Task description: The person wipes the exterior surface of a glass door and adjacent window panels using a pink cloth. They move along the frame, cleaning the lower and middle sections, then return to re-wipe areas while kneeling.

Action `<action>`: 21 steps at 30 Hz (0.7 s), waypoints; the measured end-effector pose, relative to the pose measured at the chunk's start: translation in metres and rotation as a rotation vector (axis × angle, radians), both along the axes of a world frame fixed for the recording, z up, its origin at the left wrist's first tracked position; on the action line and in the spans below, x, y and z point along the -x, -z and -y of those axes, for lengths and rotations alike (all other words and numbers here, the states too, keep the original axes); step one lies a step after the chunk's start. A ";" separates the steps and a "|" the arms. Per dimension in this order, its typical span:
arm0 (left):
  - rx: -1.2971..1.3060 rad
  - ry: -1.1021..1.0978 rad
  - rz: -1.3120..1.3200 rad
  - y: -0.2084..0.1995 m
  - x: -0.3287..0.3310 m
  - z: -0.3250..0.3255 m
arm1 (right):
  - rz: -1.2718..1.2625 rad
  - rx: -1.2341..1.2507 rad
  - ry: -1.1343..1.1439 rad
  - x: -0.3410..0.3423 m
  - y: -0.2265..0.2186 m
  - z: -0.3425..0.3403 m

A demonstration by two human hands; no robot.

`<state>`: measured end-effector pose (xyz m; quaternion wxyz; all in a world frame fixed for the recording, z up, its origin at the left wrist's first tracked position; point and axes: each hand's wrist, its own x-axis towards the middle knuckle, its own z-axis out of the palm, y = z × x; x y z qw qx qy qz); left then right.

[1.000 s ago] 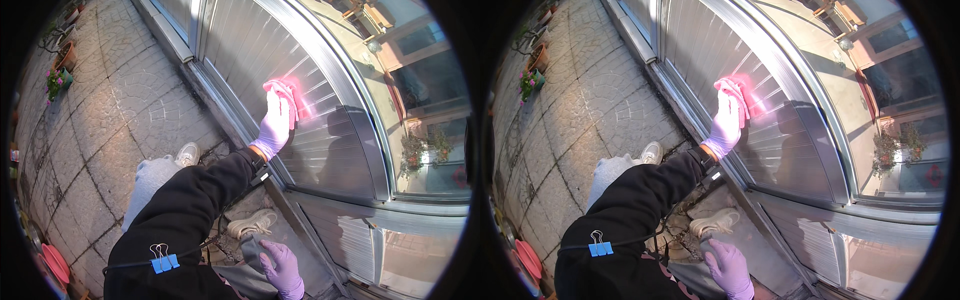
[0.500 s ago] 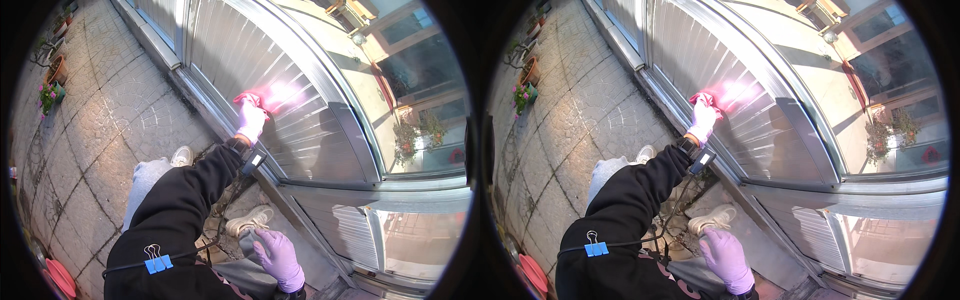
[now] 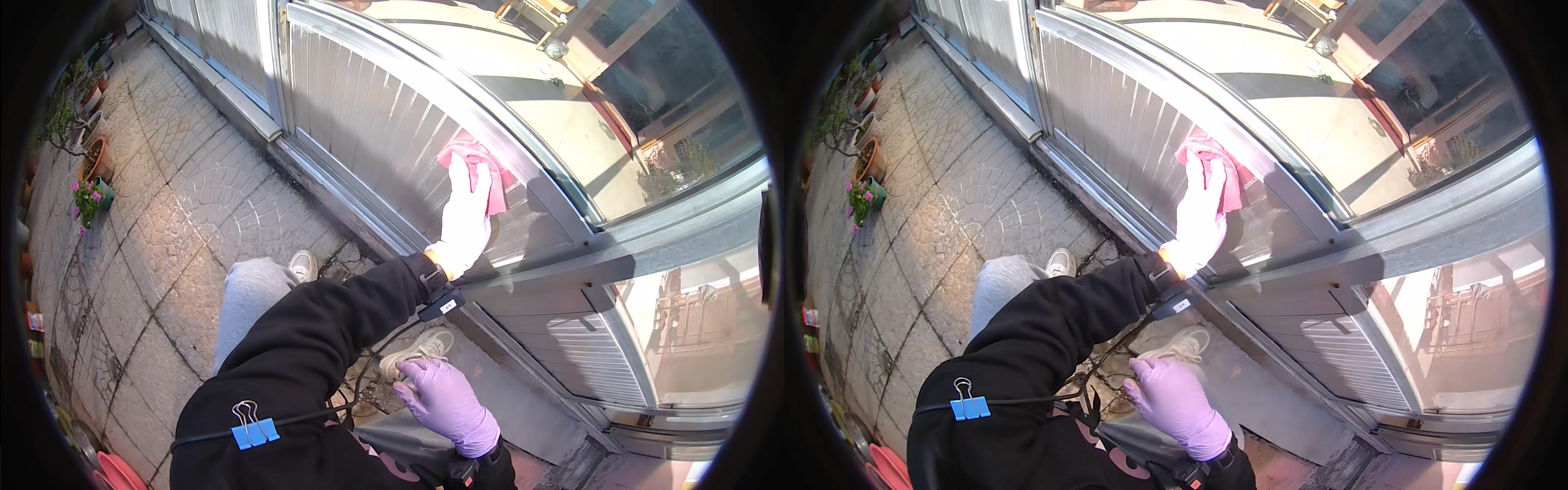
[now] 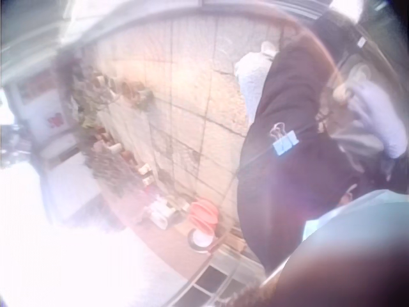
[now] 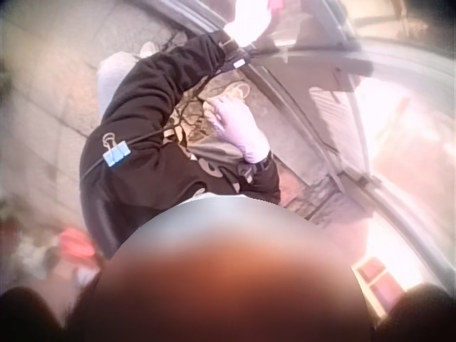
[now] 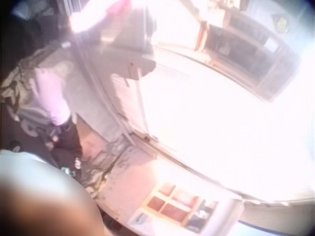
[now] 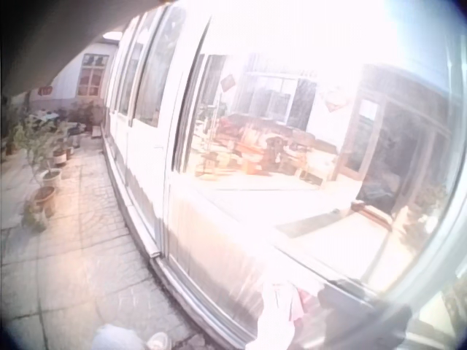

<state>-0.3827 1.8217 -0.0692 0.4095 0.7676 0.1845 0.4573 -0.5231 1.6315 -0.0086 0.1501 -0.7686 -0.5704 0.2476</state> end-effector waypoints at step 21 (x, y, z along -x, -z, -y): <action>0.700 -0.124 0.504 0.100 -0.038 -0.030 | 0.024 -0.004 0.037 0.003 0.010 0.031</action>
